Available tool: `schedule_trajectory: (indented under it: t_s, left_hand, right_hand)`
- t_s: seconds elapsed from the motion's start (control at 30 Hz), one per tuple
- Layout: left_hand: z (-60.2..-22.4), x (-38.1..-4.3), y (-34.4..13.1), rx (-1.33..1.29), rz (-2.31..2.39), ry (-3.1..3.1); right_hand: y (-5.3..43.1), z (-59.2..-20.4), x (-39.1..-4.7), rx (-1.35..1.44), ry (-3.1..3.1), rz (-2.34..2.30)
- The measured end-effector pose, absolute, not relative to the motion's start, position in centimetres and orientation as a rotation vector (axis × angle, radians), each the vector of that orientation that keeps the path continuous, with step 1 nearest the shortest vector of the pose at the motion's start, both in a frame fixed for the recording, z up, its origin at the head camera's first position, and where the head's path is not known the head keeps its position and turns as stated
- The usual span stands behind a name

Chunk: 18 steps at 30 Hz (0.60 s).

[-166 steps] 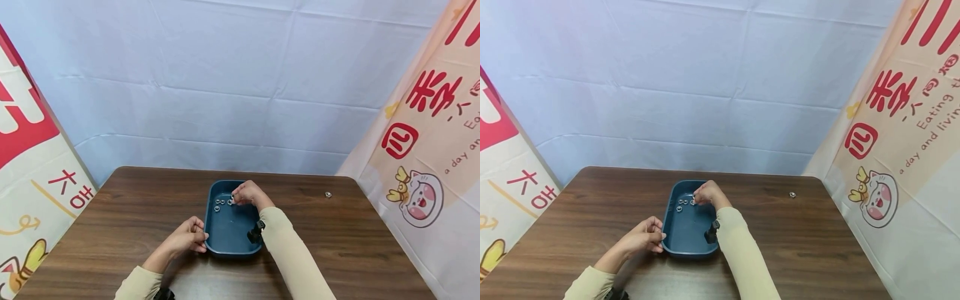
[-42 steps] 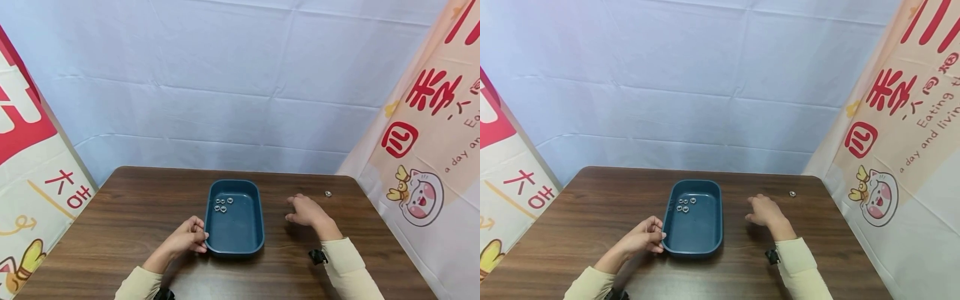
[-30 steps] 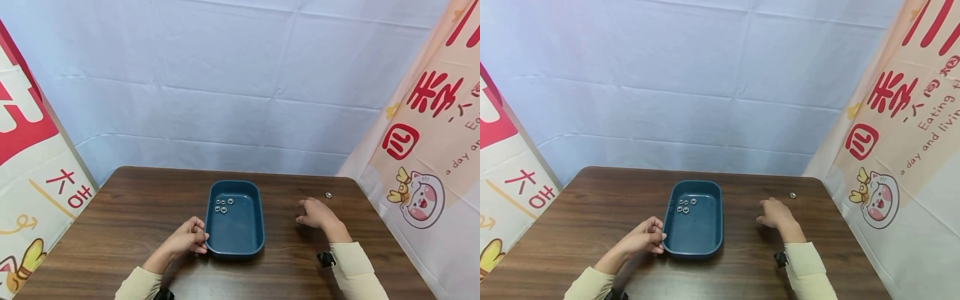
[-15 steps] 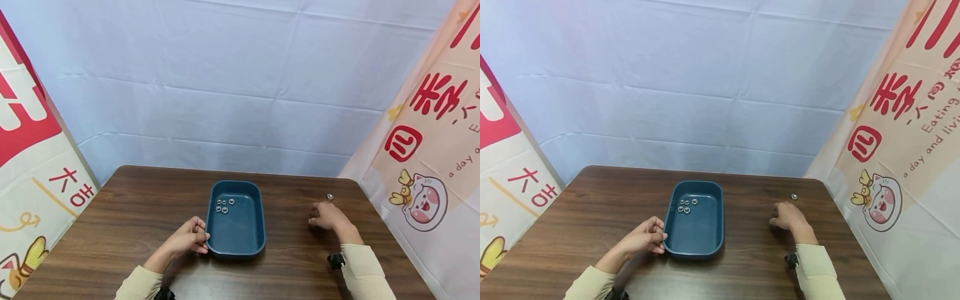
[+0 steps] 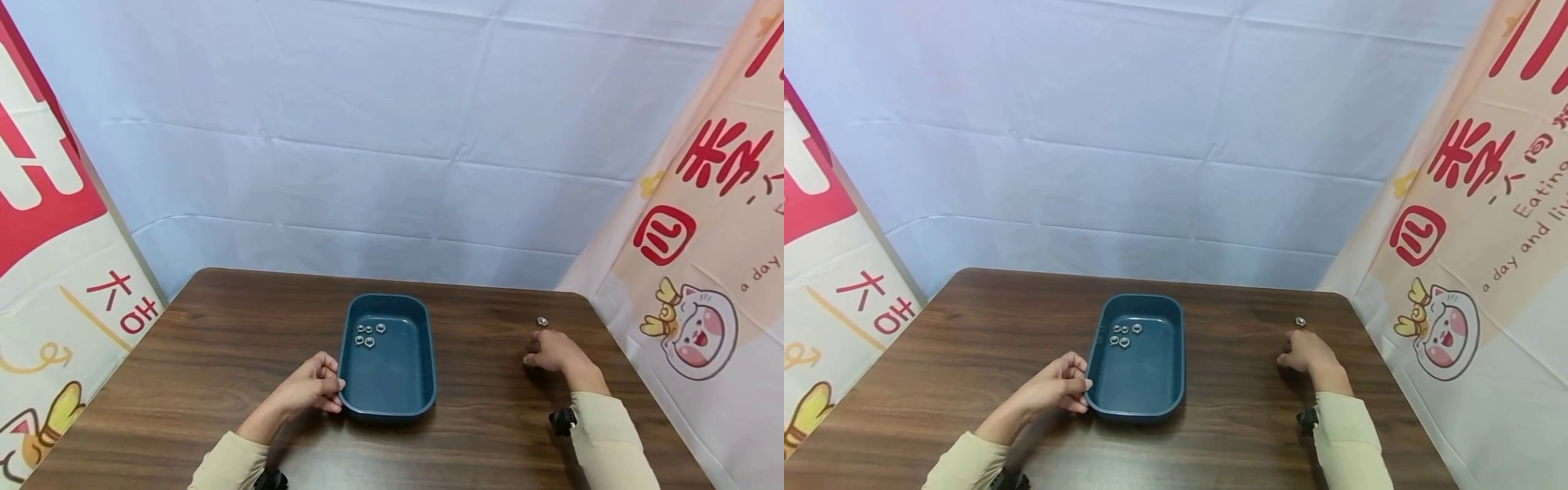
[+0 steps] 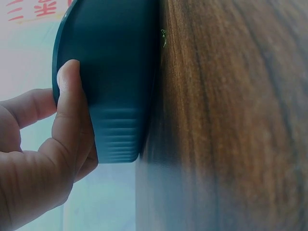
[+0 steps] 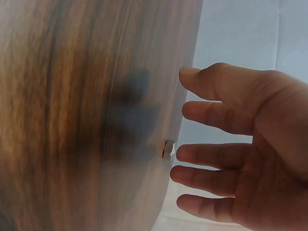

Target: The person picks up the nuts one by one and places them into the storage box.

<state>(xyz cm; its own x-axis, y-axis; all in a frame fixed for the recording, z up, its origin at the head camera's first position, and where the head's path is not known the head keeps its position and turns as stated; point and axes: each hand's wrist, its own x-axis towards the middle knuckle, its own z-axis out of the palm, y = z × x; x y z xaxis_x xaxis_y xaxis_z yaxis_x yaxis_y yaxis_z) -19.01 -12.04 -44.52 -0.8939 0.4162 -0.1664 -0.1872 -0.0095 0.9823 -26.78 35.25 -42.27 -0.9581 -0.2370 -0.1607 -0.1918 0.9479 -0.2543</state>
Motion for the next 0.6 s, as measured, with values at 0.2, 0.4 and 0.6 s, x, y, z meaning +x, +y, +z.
schedule_trajectory:
  t_s: [0.2,0.4,0.6]
  left_hand:
    - [-44.3,-19.1,-11.9,0.241,1.962,1.858]
    - [-44.4,-19.2,-12.0,0.245,1.958,1.858]
    - [-44.5,-19.1,-12.0,0.252,1.955,1.865]
  right_hand:
    - [36.8,-42.7,-27.1,-0.258,2.954,-0.409]
    - [38.6,-43.8,-27.6,-0.210,3.002,-0.598]
    - [39.4,-44.6,-27.8,-0.105,3.007,-0.852]
